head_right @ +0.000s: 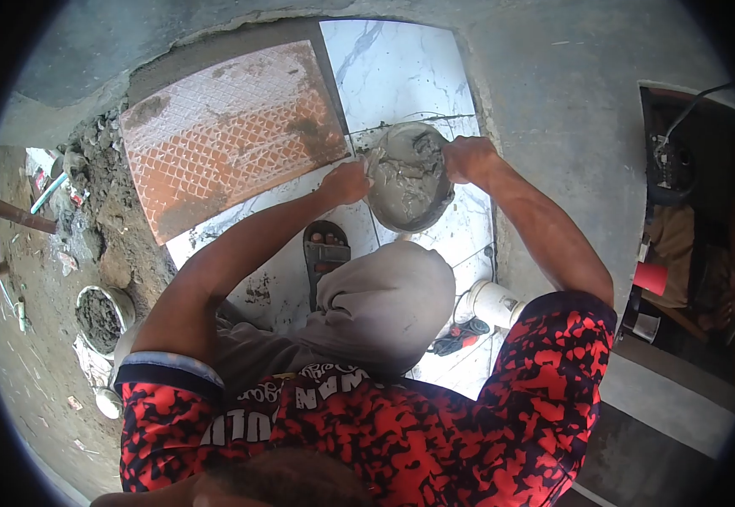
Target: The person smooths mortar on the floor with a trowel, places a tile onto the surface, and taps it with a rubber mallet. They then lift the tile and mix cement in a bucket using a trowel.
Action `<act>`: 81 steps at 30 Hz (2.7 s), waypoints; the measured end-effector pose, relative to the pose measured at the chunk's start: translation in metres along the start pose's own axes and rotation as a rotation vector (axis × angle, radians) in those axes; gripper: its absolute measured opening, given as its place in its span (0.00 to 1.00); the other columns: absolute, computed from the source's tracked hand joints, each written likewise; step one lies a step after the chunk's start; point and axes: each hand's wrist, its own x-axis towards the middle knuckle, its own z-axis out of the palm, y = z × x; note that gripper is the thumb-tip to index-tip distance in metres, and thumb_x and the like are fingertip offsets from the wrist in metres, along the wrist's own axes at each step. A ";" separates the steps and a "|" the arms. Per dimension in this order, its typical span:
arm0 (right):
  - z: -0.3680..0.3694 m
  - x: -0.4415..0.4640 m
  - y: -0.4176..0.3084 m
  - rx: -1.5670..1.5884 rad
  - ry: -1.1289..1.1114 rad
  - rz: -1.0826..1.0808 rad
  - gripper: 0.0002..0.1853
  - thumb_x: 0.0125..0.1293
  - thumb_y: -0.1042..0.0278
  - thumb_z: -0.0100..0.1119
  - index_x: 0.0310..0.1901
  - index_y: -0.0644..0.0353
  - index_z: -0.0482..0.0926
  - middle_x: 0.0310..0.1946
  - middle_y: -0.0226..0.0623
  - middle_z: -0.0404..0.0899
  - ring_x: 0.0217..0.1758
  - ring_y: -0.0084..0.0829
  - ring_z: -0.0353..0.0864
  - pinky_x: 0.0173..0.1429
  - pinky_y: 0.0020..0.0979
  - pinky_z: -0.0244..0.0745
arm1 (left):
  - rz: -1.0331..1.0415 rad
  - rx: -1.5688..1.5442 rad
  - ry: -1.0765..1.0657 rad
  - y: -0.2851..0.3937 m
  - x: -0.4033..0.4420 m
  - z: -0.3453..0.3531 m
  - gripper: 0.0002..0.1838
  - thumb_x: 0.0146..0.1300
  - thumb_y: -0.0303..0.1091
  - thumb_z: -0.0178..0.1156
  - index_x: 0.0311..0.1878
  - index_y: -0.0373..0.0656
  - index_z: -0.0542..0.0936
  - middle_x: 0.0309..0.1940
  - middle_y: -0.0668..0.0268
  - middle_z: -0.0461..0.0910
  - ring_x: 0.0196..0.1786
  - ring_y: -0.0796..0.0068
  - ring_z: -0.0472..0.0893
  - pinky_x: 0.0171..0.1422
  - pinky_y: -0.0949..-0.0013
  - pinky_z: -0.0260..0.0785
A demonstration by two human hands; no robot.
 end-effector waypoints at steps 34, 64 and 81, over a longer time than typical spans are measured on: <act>-0.001 -0.105 0.011 0.101 0.345 0.008 0.20 0.64 0.68 0.54 0.58 0.49 0.74 0.32 0.45 0.81 0.36 0.44 0.83 0.42 0.43 0.77 | 0.079 0.041 0.074 -0.007 0.005 0.007 0.23 0.61 0.42 0.54 0.54 0.35 0.74 0.51 0.51 0.79 0.55 0.53 0.79 0.56 0.54 0.73; 0.027 -0.104 0.018 -0.008 0.368 -0.027 0.27 0.66 0.70 0.49 0.66 0.33 0.67 0.43 0.42 0.77 0.33 0.38 0.84 0.39 0.36 0.81 | 0.083 0.017 -0.027 -0.008 0.004 0.004 0.37 0.63 0.46 0.54 0.68 0.30 0.58 0.50 0.47 0.77 0.56 0.49 0.76 0.60 0.53 0.69; 0.146 -0.004 -0.026 0.473 0.245 -0.146 0.38 0.54 0.71 0.56 0.70 0.43 0.59 0.44 0.49 0.80 0.44 0.47 0.82 0.50 0.43 0.77 | 0.022 -0.008 0.026 -0.002 -0.003 0.003 0.27 0.63 0.43 0.56 0.60 0.35 0.68 0.53 0.48 0.77 0.58 0.50 0.77 0.60 0.52 0.69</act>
